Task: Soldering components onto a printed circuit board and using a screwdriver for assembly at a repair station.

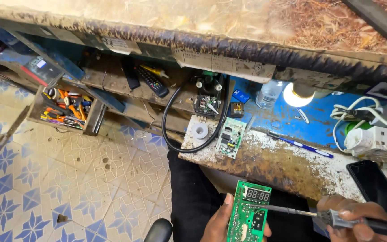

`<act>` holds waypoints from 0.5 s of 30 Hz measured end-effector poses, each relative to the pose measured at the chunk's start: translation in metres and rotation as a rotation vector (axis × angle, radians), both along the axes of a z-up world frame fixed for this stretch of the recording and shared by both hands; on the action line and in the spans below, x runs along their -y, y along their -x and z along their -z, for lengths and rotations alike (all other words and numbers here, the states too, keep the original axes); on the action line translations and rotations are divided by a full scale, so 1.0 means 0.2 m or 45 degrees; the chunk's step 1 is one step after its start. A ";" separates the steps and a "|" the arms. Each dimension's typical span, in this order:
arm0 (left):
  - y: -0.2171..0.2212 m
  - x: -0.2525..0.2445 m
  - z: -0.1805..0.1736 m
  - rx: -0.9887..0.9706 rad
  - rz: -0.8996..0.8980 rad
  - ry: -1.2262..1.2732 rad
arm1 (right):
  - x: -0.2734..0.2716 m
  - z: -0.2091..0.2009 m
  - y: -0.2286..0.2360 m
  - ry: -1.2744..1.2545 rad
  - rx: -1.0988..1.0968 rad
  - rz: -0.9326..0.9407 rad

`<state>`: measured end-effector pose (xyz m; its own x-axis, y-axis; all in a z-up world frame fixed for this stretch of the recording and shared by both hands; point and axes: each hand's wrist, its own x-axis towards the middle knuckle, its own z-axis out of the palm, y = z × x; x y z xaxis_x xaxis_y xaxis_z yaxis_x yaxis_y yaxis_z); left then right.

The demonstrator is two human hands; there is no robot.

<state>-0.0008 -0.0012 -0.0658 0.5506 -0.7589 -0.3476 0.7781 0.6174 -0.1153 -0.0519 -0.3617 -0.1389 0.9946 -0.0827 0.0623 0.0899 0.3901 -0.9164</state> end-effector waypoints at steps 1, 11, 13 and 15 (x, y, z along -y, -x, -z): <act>0.00 0.00 0.02 0.030 -0.023 0.046 | 0.07 0.05 -0.01 -0.123 -0.113 -0.150; 0.00 0.02 0.02 0.118 0.014 -0.045 | 0.07 0.11 0.00 0.245 -0.021 0.123; 0.00 0.04 -0.02 0.152 0.039 -0.096 | 0.13 0.09 -0.02 -0.042 -0.192 -0.189; 0.00 0.04 -0.01 0.123 0.034 -0.086 | 0.12 0.11 0.00 0.052 -0.237 -0.071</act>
<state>0.0000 -0.0084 -0.0637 0.5639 -0.7504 -0.3450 0.7998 0.6002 0.0018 -0.0523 -0.3863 -0.1610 0.9922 -0.0286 -0.1211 -0.1034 0.3518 -0.9304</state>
